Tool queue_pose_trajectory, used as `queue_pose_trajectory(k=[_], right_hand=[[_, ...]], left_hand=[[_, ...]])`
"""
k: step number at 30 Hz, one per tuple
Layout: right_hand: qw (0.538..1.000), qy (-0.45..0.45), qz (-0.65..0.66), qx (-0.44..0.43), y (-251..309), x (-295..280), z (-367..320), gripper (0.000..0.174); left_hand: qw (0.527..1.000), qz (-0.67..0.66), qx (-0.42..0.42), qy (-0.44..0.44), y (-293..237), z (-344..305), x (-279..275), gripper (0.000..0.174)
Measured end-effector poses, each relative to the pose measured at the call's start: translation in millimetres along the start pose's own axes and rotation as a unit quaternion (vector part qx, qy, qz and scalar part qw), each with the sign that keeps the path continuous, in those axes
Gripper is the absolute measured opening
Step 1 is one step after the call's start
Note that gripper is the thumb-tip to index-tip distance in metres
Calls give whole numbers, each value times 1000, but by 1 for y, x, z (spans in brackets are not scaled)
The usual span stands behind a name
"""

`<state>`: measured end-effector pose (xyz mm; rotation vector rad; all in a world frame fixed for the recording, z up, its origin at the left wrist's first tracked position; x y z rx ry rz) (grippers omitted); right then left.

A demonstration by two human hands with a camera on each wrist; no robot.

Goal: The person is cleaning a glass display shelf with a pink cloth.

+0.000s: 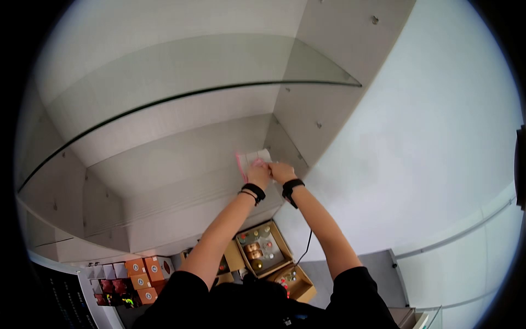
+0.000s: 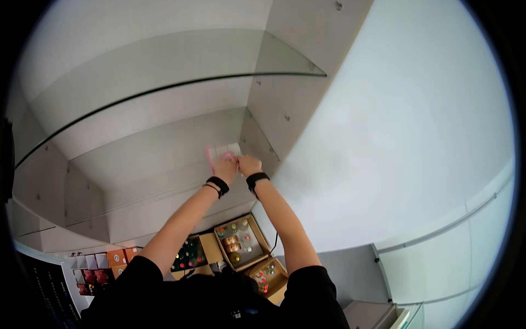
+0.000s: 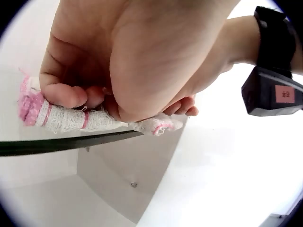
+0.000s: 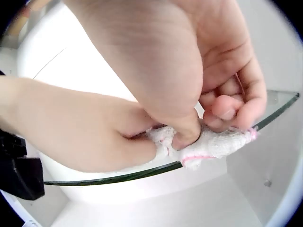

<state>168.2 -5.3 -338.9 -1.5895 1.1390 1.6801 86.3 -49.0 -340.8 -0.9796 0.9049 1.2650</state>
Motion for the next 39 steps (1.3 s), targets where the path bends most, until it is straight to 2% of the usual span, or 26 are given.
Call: queue_pose_trajectory(k=[1,4,5,6,9,10,12,15,17,18,19,20,21,23,24,27,29,30,31,32,33,34,36,37,38,39], right_hand=[[999,-28,-17,21,4,-3,3,17],[998,-32,-20,46,6,-6,25,19],[997,-26,-6,71,4,-6,35,20],[995,-20,8,96,1,-3,46,21],[991,-69,-30,111,-4,1,76,21],[991,-75,-28,111,-7,-3,86,21],[992,-25,22,118,-11,-5,108,23],[992,-57,-18,113,-18,0,146,19],[991,-68,5,117,-21,-3,165,20],[989,-101,17,105,-26,6,179,21],[986,-133,27,93,-32,14,192,23],[982,-135,96,93,-31,7,194,25],[981,-141,93,90,-30,0,194,25],[987,-98,102,75,-23,-17,191,25],[988,-93,90,83,-21,-20,189,26],[986,-120,96,69,-26,-12,193,24],[983,-120,116,70,-35,9,198,23],[985,-134,80,69,-31,7,193,22],[985,-150,44,68,-27,2,189,21],[982,-169,42,73,-25,0,178,21],[981,-174,50,75,-21,-4,171,21],[985,-135,48,91,-19,-8,162,21],[990,-69,67,103,-21,-7,150,26],[989,-72,68,107,-22,-7,141,26],[987,-85,83,110,-21,-6,131,24],[984,-97,97,113,-21,-3,122,23]], left_hand=[[1000,4,-2,-9,4,9,13,11],[998,-27,-49,-26,14,41,59,10],[997,-6,-73,7,18,52,68,9],[994,14,-97,40,21,63,74,9],[990,32,-134,11,31,92,83,4],[988,41,-149,16,29,98,70,4],[990,43,-137,-5,39,118,79,5],[988,74,-128,-39,47,143,89,10],[977,155,-145,-23,49,153,80,20],[983,125,-100,-88,62,166,95,26],[982,130,-98,-95,69,174,112,26],[984,125,-100,-75,69,179,109,25],[986,118,-104,-53,68,183,105,25],[983,106,-125,-80,70,192,104,22],[984,96,-137,-64,71,194,105,22],[983,88,-153,-59,69,195,104,15],[954,-34,-197,-224,77,191,120,10],[954,-50,-162,-246,77,187,115,8],[955,-43,-158,-248,76,185,110,8],[982,51,-125,-134,75,184,107,9],[985,143,-91,-18,73,181,106,12],[982,124,-137,-42,78,183,122,11],[986,114,-118,-37,67,169,112,10],[989,102,-108,-30,59,160,101,9],[985,104,-108,-84,51,149,88,3],[985,104,-106,-83,46,141,83,3]])
Point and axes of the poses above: each hand's wrist, its own z-axis towards the middle knuckle, its own x-axis out of the palm, y = z × x, the point moved 2 cm from there along z, towards the middle knuckle
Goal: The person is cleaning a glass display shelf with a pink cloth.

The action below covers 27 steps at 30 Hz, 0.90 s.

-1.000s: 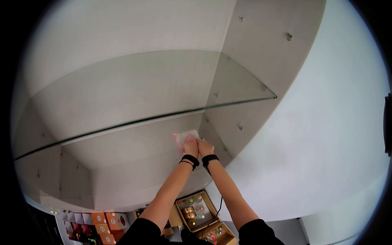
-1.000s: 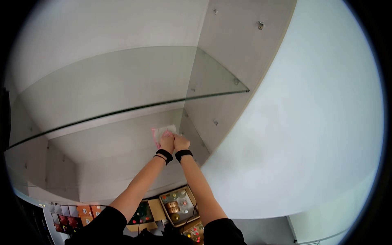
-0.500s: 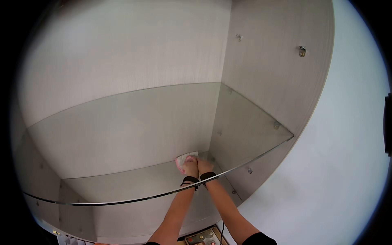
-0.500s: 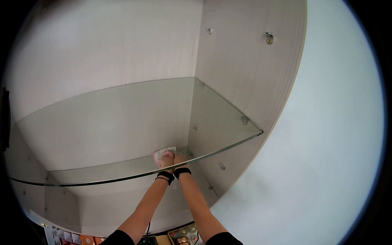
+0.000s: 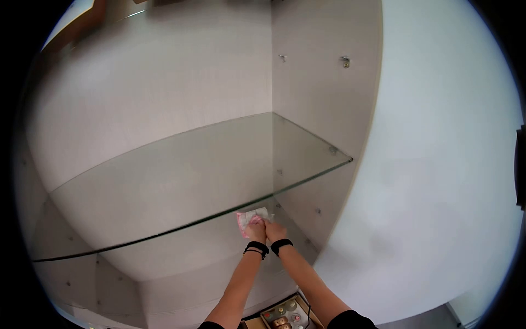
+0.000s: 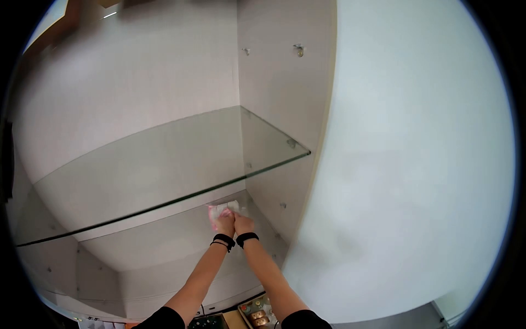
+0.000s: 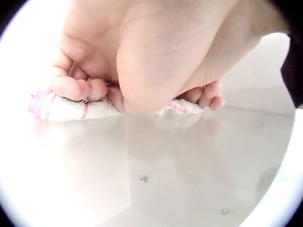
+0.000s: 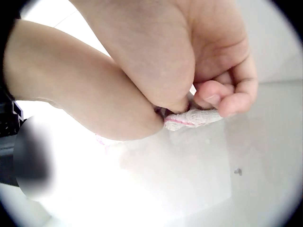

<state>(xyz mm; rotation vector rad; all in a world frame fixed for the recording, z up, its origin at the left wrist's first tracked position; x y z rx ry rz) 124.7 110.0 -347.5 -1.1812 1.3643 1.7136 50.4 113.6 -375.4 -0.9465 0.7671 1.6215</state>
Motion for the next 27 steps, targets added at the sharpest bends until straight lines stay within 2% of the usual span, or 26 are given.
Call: queue_pose_trajectory(k=[4,8,10,14,18,20,24,26,27], right_hand=[[999,19,-30,18,-5,-1,-41,24],[995,58,-73,17,-5,-2,-79,25],[997,31,-76,-2,-4,-6,-94,24],[989,69,-131,16,-2,-11,-111,24],[990,118,-77,-20,-12,-10,-118,28],[988,128,-61,-58,-20,-5,-115,28],[988,116,-84,-63,-12,-9,-106,26],[989,88,-121,-4,-4,-18,-104,21],[989,86,-121,-9,-3,-20,-97,21]], left_hand=[[1000,1,3,5,-6,-38,-27,3],[993,-87,51,68,-4,-73,-41,8],[993,-16,53,100,-6,-83,-49,14],[991,-60,56,105,-4,-102,-58,19],[983,-98,69,140,-2,-115,-67,23],[968,-135,79,195,-1,-118,-70,21],[987,-63,59,133,3,-112,-76,21],[985,-89,114,97,-5,-106,-62,23],[986,-87,111,93,-10,-100,-51,23]])
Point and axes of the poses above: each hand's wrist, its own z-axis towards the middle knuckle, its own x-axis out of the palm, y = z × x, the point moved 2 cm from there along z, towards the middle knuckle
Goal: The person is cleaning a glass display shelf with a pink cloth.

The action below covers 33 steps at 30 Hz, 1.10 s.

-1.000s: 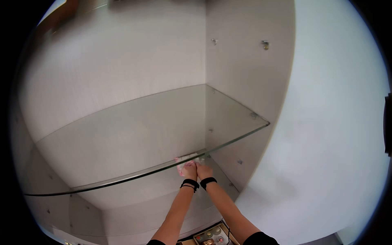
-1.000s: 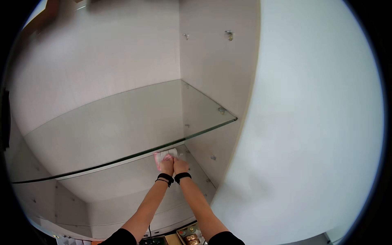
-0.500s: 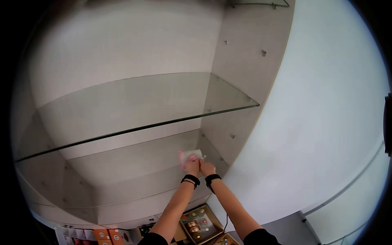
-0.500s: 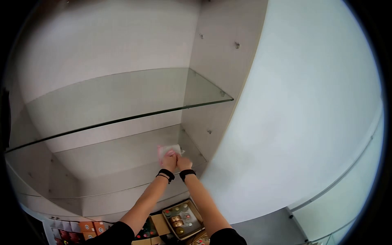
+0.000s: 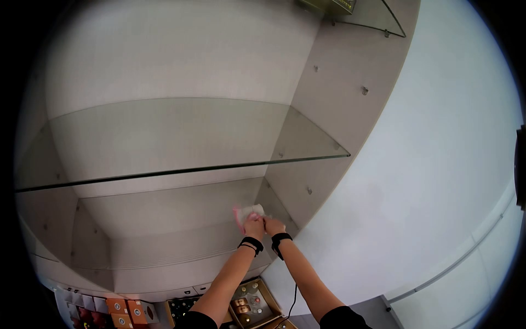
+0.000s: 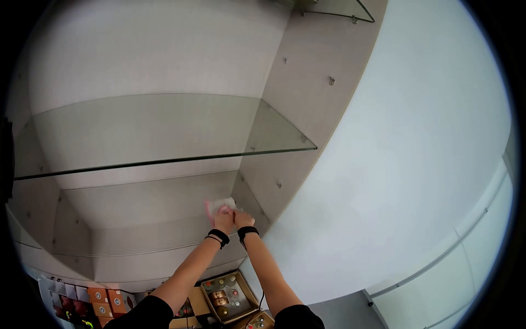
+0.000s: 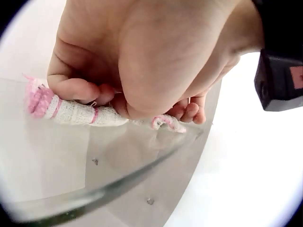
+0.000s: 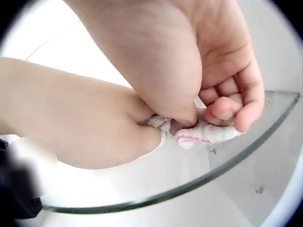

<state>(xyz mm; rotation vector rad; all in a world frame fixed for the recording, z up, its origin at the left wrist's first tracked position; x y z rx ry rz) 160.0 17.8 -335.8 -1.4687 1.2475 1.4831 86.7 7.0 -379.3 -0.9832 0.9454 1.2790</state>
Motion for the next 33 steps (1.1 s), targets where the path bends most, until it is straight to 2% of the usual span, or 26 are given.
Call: queue_pose_trajectory(k=[2,3,5,6,8,9,10,11,12,14,15,17,18,19,21,22,23,25,27,29,30,31,33], right_hand=[[999,-3,12,34,-1,0,16,22],[999,-7,17,27,0,-2,23,22],[997,-29,43,57,-4,-3,40,22],[997,-8,47,65,-6,0,53,23],[996,-3,59,67,-8,1,76,23],[996,3,59,73,-12,2,88,24],[995,4,65,74,-16,5,101,24],[994,-35,82,61,-19,6,113,25],[991,-73,100,48,-22,9,124,25],[988,-72,124,65,-23,2,139,25],[984,-76,142,80,-24,-1,149,25],[988,-67,122,73,-27,-2,171,25],[991,-62,99,67,-28,0,180,25],[991,-62,102,65,-29,3,187,25],[974,-162,153,45,-27,1,197,25],[980,-160,112,39,-26,-2,205,26],[980,-160,113,39,-26,-4,211,26],[991,-58,98,68,-23,-16,212,26],[991,-58,105,66,-24,-16,211,26],[996,-56,61,25,-23,-17,202,26],[994,-72,15,82,-24,-2,214,22],[994,-72,22,83,-24,0,212,22],[990,-79,62,96,-29,2,201,26]], left_hand=[[980,-153,-118,-38,4,18,20,24],[981,-145,-119,-43,6,25,16,24],[995,-29,-82,-55,6,38,8,22],[995,-19,-81,-55,7,46,4,22],[996,15,-84,23,11,67,8,19],[996,21,-82,24,13,81,20,19],[994,12,-104,-23,16,96,31,21],[990,0,-125,-69,18,107,42,23],[990,4,-122,-65,21,117,48,23],[991,24,-69,-113,26,139,51,21],[991,27,-68,-108,28,148,54,21],[993,63,-69,-76,33,166,60,17],[990,69,-126,3,25,169,34,19],[989,73,-126,4,29,176,43,19],[988,63,-116,-79,37,189,51,15],[990,92,-72,-80,40,193,55,18],[990,92,-73,-80,43,197,59,18],[992,82,-67,-69,43,201,53,20],[990,85,-49,-100,45,201,54,19],[990,80,-27,-113,47,199,61,18],[988,72,-6,-136,55,206,83,18],[988,77,-2,-134,50,200,66,18],[998,57,-13,-18,37,187,41,26]])
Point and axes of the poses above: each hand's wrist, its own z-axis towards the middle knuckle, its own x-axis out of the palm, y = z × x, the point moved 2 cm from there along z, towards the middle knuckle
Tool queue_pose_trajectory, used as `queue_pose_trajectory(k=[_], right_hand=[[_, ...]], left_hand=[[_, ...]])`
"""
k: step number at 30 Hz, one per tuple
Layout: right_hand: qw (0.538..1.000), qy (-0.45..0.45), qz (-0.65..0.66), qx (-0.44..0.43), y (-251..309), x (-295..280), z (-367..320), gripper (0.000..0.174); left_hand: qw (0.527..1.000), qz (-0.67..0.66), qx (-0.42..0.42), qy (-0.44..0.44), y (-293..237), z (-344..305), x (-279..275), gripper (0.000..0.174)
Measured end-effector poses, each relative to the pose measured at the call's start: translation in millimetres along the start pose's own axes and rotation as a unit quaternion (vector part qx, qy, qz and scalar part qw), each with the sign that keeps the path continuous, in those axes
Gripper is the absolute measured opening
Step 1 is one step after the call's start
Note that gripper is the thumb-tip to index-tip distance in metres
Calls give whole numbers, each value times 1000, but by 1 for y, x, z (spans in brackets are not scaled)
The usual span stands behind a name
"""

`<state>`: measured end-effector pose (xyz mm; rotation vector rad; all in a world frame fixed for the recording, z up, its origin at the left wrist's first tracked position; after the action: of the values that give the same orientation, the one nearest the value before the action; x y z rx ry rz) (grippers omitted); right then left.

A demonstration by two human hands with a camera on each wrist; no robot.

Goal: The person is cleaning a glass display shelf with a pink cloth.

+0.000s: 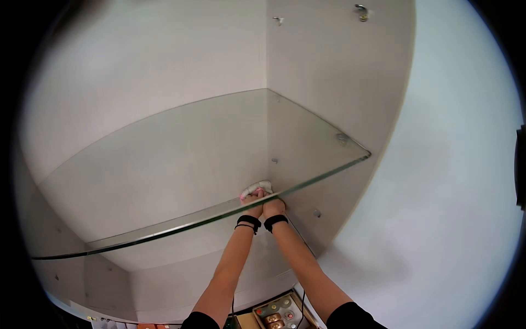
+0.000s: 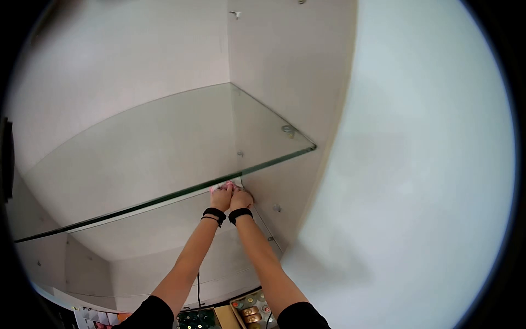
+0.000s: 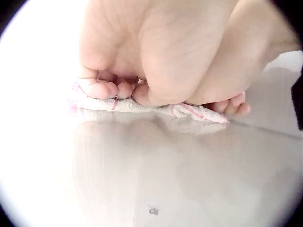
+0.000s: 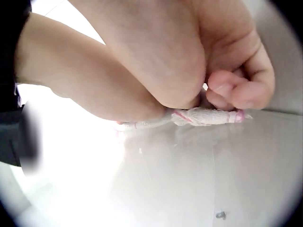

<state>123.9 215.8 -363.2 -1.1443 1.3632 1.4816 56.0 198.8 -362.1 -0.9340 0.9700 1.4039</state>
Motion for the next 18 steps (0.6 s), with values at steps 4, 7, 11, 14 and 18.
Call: queue_pose_trajectory(k=[4,7,11,14,18], right_hand=[[996,81,-26,12,-13,-20,-41,28],[994,58,-86,17,-30,-18,-61,26],[998,-3,-59,-12,-54,-18,-101,22],[994,-49,-93,-33,-69,-10,-122,19],[989,-51,-103,-89,-79,-24,-160,16]], left_hand=[[999,-22,40,-16,-15,-23,-12,30],[996,-51,75,-18,-31,-38,-17,33],[986,-108,115,-61,-46,-66,-13,22],[986,-119,117,-23,-61,-94,-41,25],[987,-111,116,8,-74,-127,-48,22]])
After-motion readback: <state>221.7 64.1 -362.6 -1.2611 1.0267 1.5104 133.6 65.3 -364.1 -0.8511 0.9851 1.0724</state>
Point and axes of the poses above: each hand's wrist, its own z-axis towards the middle knuckle, its own x-axis out of the palm, y = z × x, the point moved 2 cm from there along z, towards the middle knuckle
